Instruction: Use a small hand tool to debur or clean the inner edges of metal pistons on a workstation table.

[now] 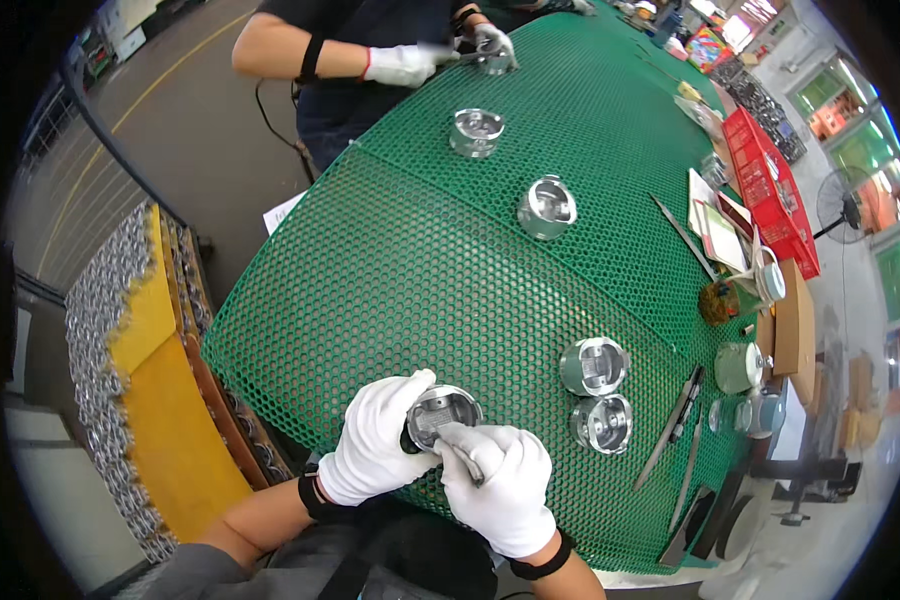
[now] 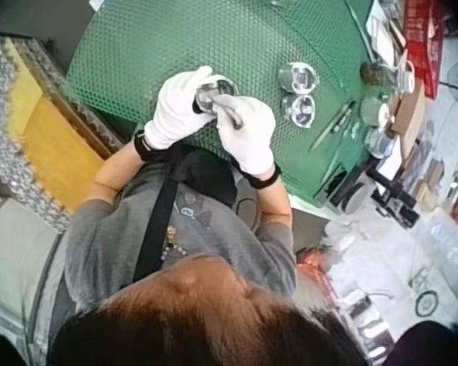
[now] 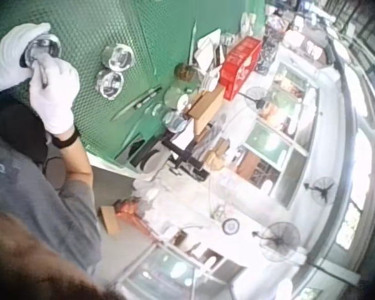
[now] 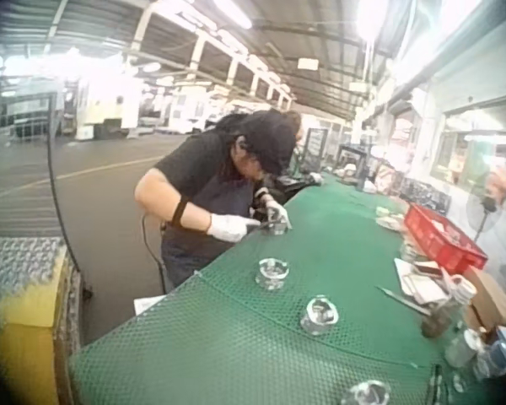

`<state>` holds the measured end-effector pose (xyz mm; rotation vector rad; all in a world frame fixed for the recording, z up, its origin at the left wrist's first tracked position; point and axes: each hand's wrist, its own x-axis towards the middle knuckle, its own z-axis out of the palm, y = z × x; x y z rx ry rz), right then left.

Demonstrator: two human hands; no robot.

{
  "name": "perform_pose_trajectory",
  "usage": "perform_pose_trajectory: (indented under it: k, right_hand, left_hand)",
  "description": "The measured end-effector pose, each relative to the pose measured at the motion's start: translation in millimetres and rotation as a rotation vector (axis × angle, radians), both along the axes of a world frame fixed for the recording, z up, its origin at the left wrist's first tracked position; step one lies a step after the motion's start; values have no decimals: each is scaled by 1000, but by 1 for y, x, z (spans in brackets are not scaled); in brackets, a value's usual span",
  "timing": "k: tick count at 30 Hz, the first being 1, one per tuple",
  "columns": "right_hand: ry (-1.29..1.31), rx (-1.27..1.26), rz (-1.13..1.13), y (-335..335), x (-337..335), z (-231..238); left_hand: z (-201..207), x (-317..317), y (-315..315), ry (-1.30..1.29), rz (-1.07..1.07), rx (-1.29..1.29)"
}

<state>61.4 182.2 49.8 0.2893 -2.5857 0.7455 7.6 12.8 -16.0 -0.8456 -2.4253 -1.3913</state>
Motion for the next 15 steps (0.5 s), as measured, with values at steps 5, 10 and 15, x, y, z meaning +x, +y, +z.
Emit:
perform_pose_trajectory:
  k: [5, 10, 15]
  right_hand:
    - [-23, 106, 32, -1, -11, -5]
    - [-29, 52, 74, 6, -16, -7]
    - [5, 59, 107, 13, -17, -13]
  left_hand:
    - [4, -2, -3, -56, -22, -23]
    - [3, -4, -1, -78, -25, -11]
    - [2, -4, 1, -75, -27, -6]
